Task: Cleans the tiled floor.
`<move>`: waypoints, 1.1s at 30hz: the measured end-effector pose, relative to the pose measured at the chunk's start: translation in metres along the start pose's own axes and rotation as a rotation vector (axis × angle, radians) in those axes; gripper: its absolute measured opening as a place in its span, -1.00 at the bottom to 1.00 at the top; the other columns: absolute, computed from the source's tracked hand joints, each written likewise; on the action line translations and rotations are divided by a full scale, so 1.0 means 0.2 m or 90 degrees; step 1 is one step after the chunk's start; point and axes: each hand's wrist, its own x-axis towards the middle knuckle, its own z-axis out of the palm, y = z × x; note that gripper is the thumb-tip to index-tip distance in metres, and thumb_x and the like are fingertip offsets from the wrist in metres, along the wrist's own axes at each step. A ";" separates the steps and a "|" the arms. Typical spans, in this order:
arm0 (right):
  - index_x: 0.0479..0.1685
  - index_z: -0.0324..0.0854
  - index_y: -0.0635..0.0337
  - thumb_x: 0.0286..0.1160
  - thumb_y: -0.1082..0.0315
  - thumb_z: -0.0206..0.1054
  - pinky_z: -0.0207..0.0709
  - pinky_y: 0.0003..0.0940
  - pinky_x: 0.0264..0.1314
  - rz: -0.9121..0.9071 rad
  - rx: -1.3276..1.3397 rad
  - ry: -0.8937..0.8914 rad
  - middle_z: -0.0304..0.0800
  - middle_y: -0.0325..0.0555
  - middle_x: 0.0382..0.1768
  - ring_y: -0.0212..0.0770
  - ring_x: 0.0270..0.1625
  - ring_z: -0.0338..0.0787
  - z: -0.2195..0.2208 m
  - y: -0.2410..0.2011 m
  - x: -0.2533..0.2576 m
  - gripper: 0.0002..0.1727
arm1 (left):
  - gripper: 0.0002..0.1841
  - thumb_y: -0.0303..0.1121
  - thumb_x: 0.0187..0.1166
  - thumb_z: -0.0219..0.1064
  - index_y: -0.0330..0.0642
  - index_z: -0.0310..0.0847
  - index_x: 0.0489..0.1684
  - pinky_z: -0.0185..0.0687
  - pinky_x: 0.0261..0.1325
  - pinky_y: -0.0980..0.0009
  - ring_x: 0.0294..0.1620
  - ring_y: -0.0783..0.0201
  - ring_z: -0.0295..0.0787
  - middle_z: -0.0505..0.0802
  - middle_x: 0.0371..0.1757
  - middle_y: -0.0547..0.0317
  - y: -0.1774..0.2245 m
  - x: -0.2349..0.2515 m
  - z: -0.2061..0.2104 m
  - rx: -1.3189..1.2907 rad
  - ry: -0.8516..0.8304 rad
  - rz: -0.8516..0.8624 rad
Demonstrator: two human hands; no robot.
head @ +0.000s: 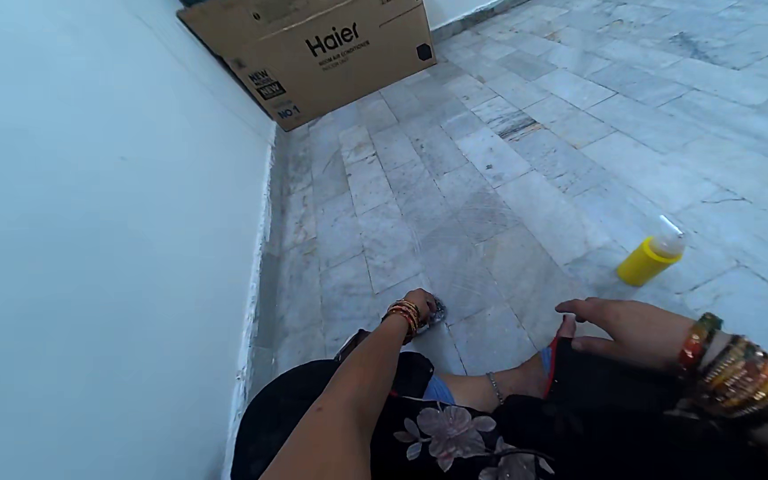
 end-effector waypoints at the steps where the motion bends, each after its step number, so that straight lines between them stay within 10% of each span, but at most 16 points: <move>1: 0.79 0.30 0.06 0.77 -0.02 0.26 0.47 0.20 0.51 0.000 0.003 0.008 0.67 0.18 0.43 0.18 0.43 0.70 0.01 0.01 0.00 -0.32 | -0.67 -0.55 0.59 0.32 -0.30 0.74 0.29 0.38 0.64 -0.18 0.54 -0.20 0.62 0.76 0.42 -0.27 -0.01 0.01 -0.02 -0.005 0.007 0.003; 18: 0.69 0.47 0.01 0.66 -0.09 0.35 0.63 0.24 0.29 0.008 0.026 0.005 0.79 0.10 0.30 0.20 0.27 0.81 0.00 0.22 0.23 -0.33 | -0.64 -0.46 0.59 0.44 -0.35 0.69 0.33 0.40 0.61 -0.17 0.49 -0.21 0.64 0.77 0.36 -0.31 -0.41 0.75 -0.85 -0.194 0.285 -0.030; 33: 0.80 0.28 0.05 0.77 -0.10 0.23 0.45 0.24 0.52 0.035 -0.002 -0.031 0.62 0.24 0.48 0.24 0.46 0.68 -0.07 0.07 0.14 -0.28 | -0.64 -0.43 0.52 0.50 -0.32 0.74 0.27 0.40 0.65 -0.16 0.53 -0.19 0.62 0.76 0.40 -0.29 -0.16 0.14 -0.17 -0.140 0.122 -0.041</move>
